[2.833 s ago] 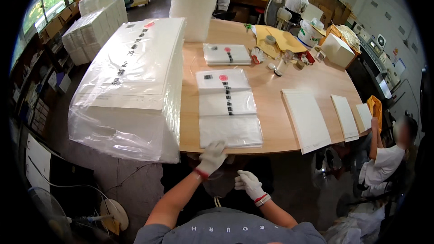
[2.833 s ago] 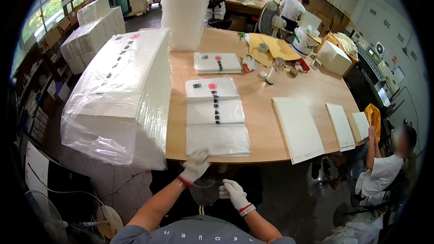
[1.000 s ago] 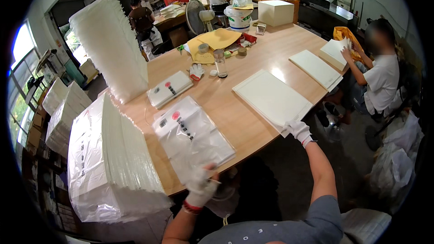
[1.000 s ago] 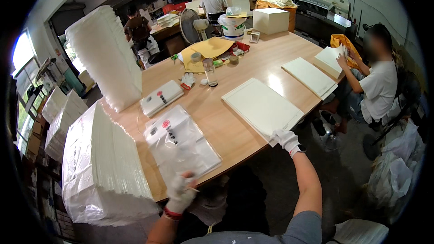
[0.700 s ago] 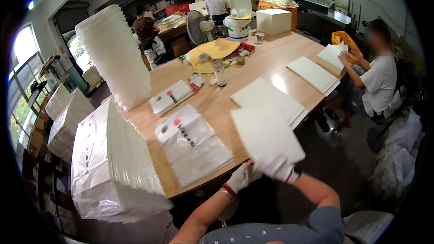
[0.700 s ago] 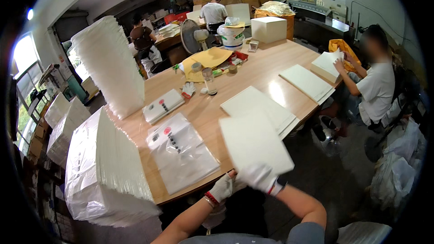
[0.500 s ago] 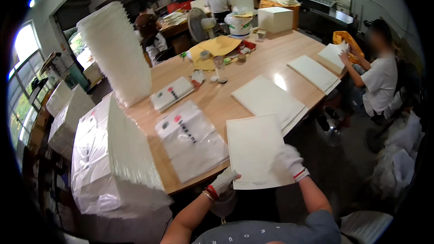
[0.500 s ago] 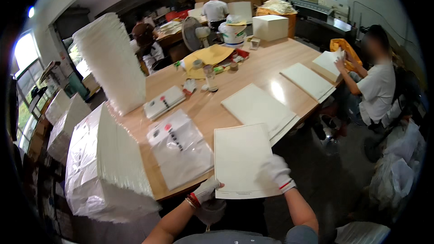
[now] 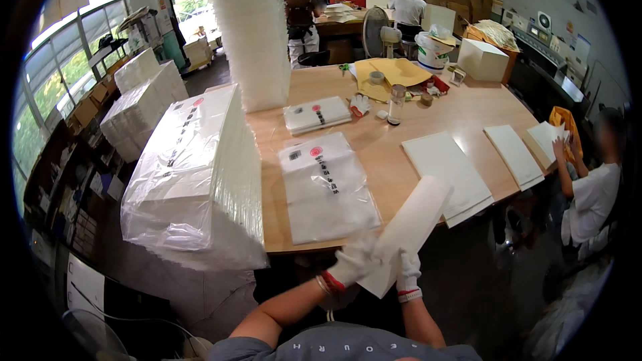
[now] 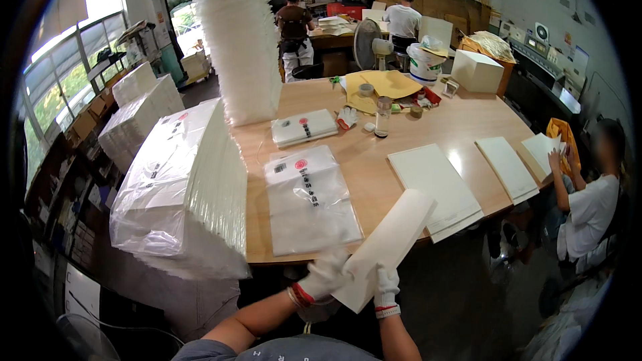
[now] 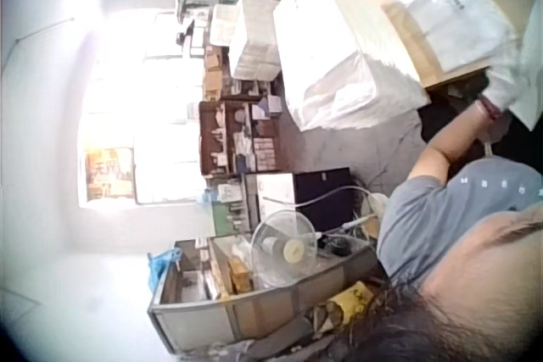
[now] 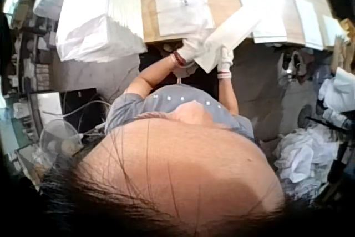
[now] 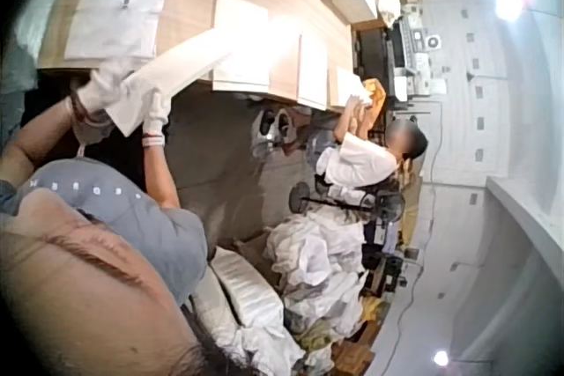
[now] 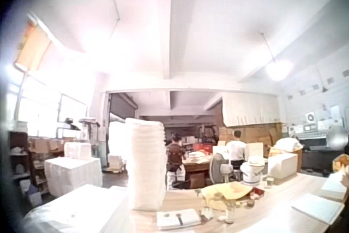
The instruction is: The person repeatedly picks up white paper documents from a stack, places each into a clear plastic sleeve, and sets the sealed package on the table. The process is repeated continuously throughout the clip.
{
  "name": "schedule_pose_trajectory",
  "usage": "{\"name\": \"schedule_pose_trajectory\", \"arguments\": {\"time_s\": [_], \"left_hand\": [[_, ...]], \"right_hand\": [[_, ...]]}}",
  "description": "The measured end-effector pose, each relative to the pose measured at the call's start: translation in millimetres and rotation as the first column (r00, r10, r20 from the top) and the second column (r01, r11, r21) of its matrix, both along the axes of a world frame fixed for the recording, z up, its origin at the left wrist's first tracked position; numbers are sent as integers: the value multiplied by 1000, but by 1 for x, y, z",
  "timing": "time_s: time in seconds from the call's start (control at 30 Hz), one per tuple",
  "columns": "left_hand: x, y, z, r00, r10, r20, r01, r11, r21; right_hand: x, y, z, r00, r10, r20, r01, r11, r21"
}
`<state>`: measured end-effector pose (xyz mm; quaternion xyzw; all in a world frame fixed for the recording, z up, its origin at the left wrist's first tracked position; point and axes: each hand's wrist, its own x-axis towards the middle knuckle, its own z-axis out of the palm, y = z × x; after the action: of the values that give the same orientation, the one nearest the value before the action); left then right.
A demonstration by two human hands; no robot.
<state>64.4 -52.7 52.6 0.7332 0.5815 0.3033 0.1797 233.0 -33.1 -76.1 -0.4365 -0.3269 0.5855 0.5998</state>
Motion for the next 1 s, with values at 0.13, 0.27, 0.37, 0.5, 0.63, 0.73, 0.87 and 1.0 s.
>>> {"name": "schedule_pose_trajectory", "arguments": {"time_s": [0.13, 0.27, 0.37, 0.5, 0.63, 0.73, 0.87, 1.0], "left_hand": [[-52, 40, 7, 924, 338, -177, -278, 915, 293], [-97, 88, -11, 742, -50, 669, 288, 924, -250], [-105, 106, 28, 525, 21, 851, 357, 902, -242], [-115, 158, -6, 486, 44, 873, 269, 943, -198], [-18, 106, 6, 242, 378, 894, 370, 816, -445], [-15, 94, -16, 994, -88, 61, 90, 995, -45], [-80, 110, -100, 957, 126, 260, -100, 989, -108], [-105, 93, -156, 961, 47, -274, 100, 861, 499]], "right_hand": [[28, -11, 33, 954, -34, 297, -2, 993, 121], [49, -25, 95, 770, -130, 624, -162, 907, 388], [64, -27, 111, 462, -240, 854, -444, 771, 457], [18, -8, 143, 237, -255, 937, -604, 717, 348], [-3, 43, 97, -265, 51, 963, -480, 859, -178], [-49, 80, 110, -196, 234, 952, -365, 884, -293], [-65, 109, 80, 35, -190, 981, -379, 906, 189], [-93, 146, 22, -8, 17, 1000, -356, 934, -18]]}}
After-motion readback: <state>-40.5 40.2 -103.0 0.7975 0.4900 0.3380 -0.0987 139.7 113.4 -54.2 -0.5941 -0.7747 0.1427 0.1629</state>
